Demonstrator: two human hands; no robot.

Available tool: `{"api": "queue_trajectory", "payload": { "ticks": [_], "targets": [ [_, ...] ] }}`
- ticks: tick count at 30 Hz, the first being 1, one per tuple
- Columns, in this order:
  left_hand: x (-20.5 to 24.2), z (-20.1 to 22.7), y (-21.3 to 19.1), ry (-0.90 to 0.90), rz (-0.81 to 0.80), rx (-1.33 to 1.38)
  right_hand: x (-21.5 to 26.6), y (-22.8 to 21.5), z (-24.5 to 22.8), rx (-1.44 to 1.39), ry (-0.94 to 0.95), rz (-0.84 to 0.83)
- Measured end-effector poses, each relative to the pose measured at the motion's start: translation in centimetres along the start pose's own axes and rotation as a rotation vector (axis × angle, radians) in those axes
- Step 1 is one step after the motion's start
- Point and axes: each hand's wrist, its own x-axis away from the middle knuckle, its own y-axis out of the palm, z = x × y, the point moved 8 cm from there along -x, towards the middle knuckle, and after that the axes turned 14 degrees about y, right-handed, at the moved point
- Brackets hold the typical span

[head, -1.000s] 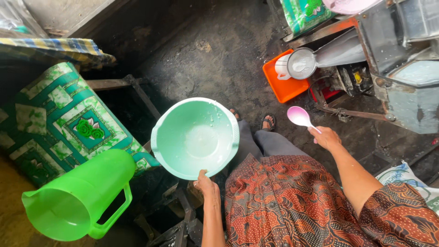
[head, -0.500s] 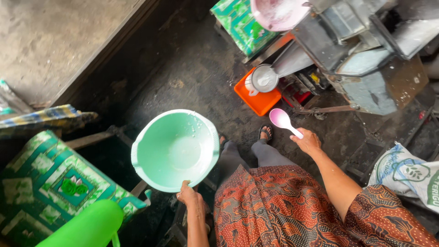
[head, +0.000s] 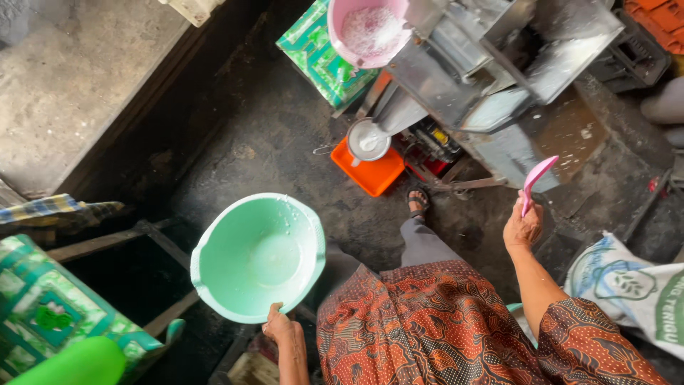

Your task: The person operates a metal grinding machine, using a pink plastic scoop to transfer a white granular substance from a pink bowl into the machine's hopper. They hold a light green bucket in their left hand throughout the process.

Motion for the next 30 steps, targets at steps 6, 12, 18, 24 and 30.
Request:
{"api": "queue_trajectory", "payload": {
  "ticks": [6, 12, 18, 24, 30],
  "targets": [
    [13.9, -6.0, -1.5, -0.175, 0.165, 0.167, -11.8, -3.1, 0.3, -0.043, -0.248, 0.116],
    [23.7, -8.4, 0.2, -0.348, 0.034, 0.385, -19.8, 0.0, 1.4, 0.093, -0.183, 0.004],
    [35.2, -2.9, -2.8, -0.502, -0.003, 0.075, -22.3, 2.3, -0.1, 0.162, -0.373, 0.042],
    [35.6, -10.8, -5.5, -0.312, 0.104, 0.276, -23.6, 4.1, -0.8, 0.188, -0.424, -0.004],
    [41.0, -20.3, -11.1, -0.345, 0.333, 0.456, -24.1, 4.5, -2.0, 0.076, -0.254, -0.095]
  ]
}}
